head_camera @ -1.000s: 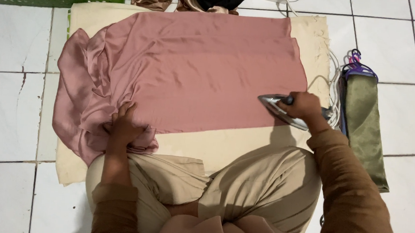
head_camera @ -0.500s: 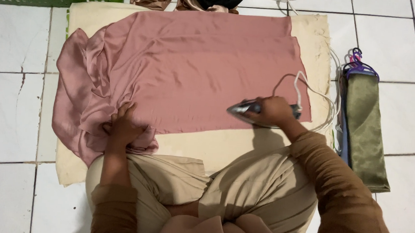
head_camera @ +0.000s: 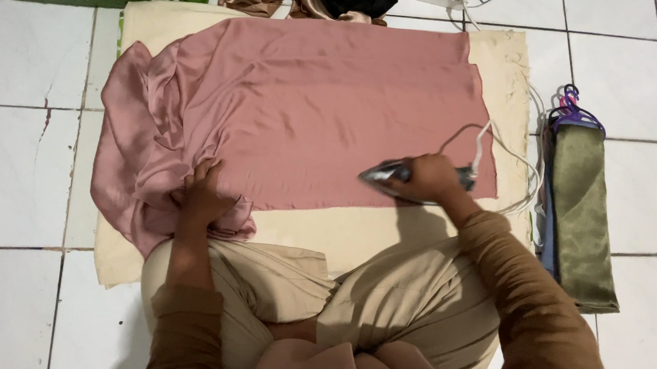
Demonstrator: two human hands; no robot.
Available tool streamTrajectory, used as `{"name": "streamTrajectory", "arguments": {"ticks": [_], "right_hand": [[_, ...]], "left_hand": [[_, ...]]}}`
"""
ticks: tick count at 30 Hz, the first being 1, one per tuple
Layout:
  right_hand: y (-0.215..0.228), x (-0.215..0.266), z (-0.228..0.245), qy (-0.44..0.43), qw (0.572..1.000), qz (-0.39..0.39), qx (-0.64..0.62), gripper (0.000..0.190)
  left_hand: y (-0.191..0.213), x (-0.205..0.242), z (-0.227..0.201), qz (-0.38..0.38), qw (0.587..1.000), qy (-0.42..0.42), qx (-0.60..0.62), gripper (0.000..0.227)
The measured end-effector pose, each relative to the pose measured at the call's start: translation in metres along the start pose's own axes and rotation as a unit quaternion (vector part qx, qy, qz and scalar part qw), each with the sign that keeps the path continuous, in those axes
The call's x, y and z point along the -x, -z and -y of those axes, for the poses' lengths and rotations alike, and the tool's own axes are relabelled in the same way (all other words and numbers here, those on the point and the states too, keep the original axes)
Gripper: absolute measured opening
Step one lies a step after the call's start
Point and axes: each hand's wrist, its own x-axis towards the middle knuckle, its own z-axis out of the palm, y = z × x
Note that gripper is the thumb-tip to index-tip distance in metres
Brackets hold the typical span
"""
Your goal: Ironing a pink satin garment on a flat surface on the floor.
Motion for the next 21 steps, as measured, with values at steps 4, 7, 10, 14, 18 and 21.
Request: {"name": "streamTrajectory", "arguments": {"ticks": [4,7,10,14,18,21], "right_hand": [[-0.013,-0.005,0.055,0.157,0.985,-0.059,0.025,0.053],[-0.023,-0.023,0.085,0.172,0.978,-0.117,0.008,0.051],[-0.038,-0.057,0.102,0.098,0.988,-0.123,0.002,0.06],[-0.045,-0.078,0.136,0.063,0.991,-0.116,-0.015,0.054],[-0.022,-0.045,0.183,0.237,0.966,-0.104,0.013,0.053],[-0.001,-0.04,0.2,0.22,0.969,-0.111,-0.029,0.046]], "left_hand": [[-0.005,-0.003,0.003,-0.007,1.0,-0.008,0.022,0.095],[-0.012,-0.01,0.007,0.013,1.0,0.008,-0.021,0.095],[-0.027,-0.025,0.022,0.009,1.0,0.004,-0.026,0.098],[-0.017,-0.02,0.012,0.029,0.999,0.019,-0.021,0.094],[-0.002,-0.008,-0.001,0.037,0.998,0.026,-0.052,0.095],[0.0,0.0,-0.004,0.019,0.999,0.01,-0.046,0.096]]}}
